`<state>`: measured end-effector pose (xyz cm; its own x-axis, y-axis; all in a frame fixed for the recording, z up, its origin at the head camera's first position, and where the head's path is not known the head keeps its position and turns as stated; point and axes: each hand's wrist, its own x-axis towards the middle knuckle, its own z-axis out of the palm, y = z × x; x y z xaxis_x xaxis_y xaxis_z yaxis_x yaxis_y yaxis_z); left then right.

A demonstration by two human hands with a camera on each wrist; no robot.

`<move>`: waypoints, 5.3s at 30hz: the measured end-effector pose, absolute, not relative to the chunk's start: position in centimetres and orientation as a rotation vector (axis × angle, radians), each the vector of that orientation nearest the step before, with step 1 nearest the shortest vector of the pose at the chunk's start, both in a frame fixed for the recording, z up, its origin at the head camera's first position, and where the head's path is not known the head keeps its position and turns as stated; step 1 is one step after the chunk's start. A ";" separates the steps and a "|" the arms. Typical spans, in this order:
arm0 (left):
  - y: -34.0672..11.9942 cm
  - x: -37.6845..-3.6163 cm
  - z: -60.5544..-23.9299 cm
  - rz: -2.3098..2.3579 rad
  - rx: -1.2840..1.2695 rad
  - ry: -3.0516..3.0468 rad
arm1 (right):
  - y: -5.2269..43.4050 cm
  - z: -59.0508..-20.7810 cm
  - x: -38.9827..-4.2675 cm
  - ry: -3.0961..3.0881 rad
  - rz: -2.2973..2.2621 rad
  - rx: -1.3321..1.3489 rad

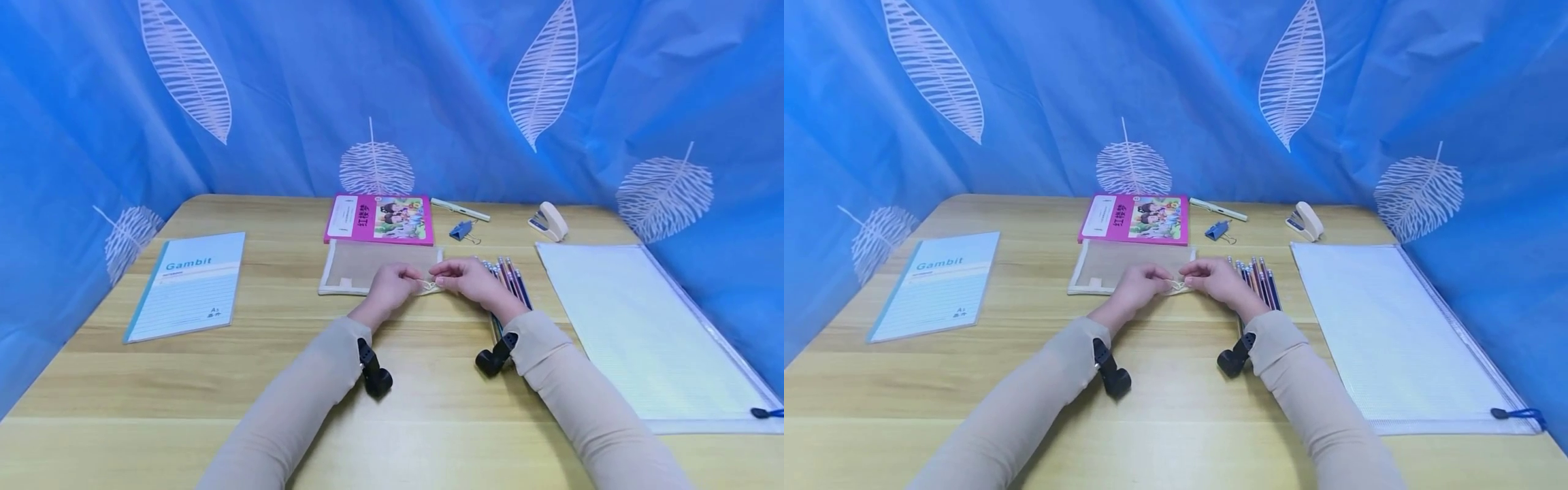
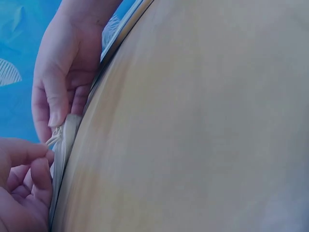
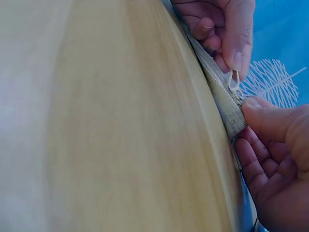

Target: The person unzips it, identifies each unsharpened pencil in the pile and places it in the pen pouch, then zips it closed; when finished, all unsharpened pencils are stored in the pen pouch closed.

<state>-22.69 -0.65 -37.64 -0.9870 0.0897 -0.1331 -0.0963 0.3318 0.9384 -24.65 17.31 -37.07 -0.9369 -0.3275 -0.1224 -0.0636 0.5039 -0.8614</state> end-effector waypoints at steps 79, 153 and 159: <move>-14.9 -23.8 -34.6 0.658 0.745 2.666 | 16.6 -36.8 -23.8 2.406 -1.508 -0.226; -13.8 -22.2 -35.0 1.438 0.233 2.813 | 28.6 -35.0 -17.7 2.780 -1.073 -0.087; -13.9 -22.2 -35.0 1.442 0.266 2.819 | 28.7 -35.1 -18.2 2.896 -0.962 -0.071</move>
<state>-22.18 -13.85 -34.99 -0.9853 0.1322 0.1082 0.1651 0.5742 0.8019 -18.18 28.68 -35.09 -0.9950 -0.0721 -0.0698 -0.0160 0.8006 -0.5989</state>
